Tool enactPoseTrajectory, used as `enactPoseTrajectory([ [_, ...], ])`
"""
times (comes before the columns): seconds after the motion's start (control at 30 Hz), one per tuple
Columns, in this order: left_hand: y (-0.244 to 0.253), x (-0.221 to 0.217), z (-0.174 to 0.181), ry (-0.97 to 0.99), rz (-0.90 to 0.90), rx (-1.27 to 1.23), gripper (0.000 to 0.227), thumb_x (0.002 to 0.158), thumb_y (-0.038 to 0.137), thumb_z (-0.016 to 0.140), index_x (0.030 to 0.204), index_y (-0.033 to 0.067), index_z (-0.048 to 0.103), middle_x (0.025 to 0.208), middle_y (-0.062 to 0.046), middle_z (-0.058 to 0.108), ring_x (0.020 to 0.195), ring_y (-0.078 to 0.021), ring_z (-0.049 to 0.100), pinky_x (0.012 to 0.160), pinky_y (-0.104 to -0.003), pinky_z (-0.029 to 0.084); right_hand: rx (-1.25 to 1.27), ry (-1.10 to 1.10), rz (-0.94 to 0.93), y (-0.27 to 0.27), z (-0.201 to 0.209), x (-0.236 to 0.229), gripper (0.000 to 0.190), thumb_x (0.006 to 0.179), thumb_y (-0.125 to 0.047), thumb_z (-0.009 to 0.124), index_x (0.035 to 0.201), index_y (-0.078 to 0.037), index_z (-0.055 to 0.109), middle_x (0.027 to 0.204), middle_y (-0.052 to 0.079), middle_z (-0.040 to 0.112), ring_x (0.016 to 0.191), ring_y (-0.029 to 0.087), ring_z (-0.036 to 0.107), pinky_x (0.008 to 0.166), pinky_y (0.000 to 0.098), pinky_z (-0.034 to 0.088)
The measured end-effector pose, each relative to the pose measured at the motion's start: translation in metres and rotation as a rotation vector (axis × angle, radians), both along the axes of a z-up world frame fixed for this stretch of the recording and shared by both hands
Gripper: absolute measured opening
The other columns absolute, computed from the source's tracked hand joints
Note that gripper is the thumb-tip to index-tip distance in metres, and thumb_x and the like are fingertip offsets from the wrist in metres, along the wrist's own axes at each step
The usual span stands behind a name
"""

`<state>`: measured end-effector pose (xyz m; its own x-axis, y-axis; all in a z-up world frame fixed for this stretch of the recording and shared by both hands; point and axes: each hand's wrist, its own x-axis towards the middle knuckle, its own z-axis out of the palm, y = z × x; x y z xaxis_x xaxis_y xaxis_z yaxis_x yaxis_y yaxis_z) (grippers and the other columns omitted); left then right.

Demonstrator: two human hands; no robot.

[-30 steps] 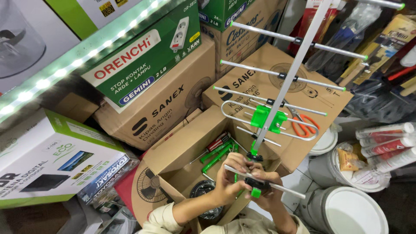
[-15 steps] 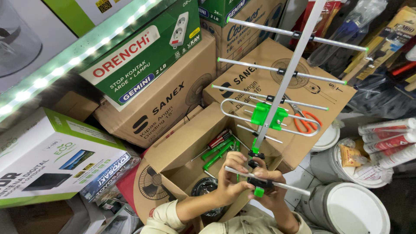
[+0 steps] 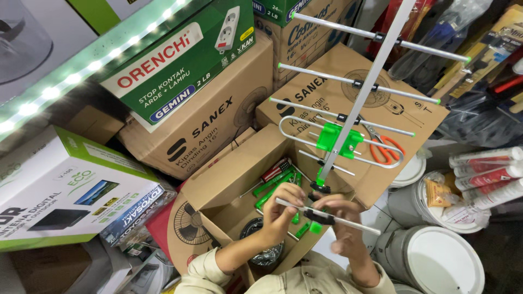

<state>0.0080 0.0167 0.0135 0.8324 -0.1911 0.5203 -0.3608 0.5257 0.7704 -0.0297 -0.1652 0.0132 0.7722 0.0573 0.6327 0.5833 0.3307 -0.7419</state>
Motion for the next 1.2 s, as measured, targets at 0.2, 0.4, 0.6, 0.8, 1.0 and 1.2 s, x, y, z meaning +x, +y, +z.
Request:
enactPoseTrajectory([
  [0.2,-0.003,0.005,0.032,-0.050,-0.239,0.015,0.048,0.107,0.050,0.053,0.123,0.0048,0.050,0.120,-0.012,0.058,0.122,-0.0247,0.056,0.114,-0.045,0.041,-0.095,-0.152,-0.411,-0.026,0.014,-0.009,0.029,0.094,-0.022,0.079,0.113,-0.007,0.063,0.102,0.013,0.068,0.088,0.026,0.071,0.077,0.0414,0.060],
  [0.4,-0.006,0.013,0.024,-0.411,-0.265,0.539,0.064,0.109,0.067,0.031,0.116,0.0106,0.062,0.114,-0.005,0.063,0.115,-0.0222,0.061,0.119,-0.045,0.029,-0.738,-0.367,-0.678,-0.047,0.081,-0.018,0.027,0.078,-0.014,0.083,0.098,-0.003,0.070,0.074,0.005,0.065,0.063,0.022,0.063,0.065,0.0350,0.051],
  [0.6,-0.013,0.010,0.013,-0.420,-0.230,0.540,0.061,0.107,0.068,0.033,0.104,0.0125,0.059,0.100,-0.003,0.057,0.106,-0.0237,0.058,0.112,-0.045,0.032,-0.987,-0.241,-0.632,-0.048,0.104,-0.028,0.023,0.077,-0.012,0.081,0.094,-0.001,0.070,0.070,0.006,0.066,0.056,0.021,0.059,0.058,0.0323,0.048],
  [0.8,-0.014,0.007,0.012,-0.451,-0.206,0.581,0.060,0.107,0.066,0.034,0.102,0.0107,0.055,0.098,-0.005,0.051,0.105,-0.0272,0.056,0.113,-0.046,0.032,-0.994,0.064,-0.556,-0.054,0.081,-0.029,0.006,0.081,-0.006,0.078,0.082,-0.005,0.072,0.057,0.004,0.060,0.048,0.022,0.057,0.052,0.0345,0.046],
  [1.0,-0.011,0.009,0.022,-0.428,-0.249,0.554,0.059,0.108,0.063,0.035,0.107,0.0085,0.056,0.101,-0.006,0.053,0.107,-0.0280,0.056,0.112,-0.047,0.031,-0.983,-0.176,-0.508,-0.047,0.106,-0.019,0.021,0.076,-0.014,0.080,0.090,-0.003,0.069,0.073,0.007,0.068,0.060,0.026,0.062,0.058,0.0360,0.050],
  [1.2,-0.010,0.006,0.026,-0.432,-0.245,0.611,0.049,0.110,0.057,0.041,0.104,0.0096,0.055,0.101,-0.007,0.052,0.110,-0.0292,0.056,0.115,-0.049,0.032,-1.018,-0.089,-0.529,-0.048,0.098,-0.028,0.020,0.074,-0.013,0.080,0.088,-0.003,0.070,0.067,0.007,0.066,0.055,0.026,0.059,0.053,0.0374,0.046],
])
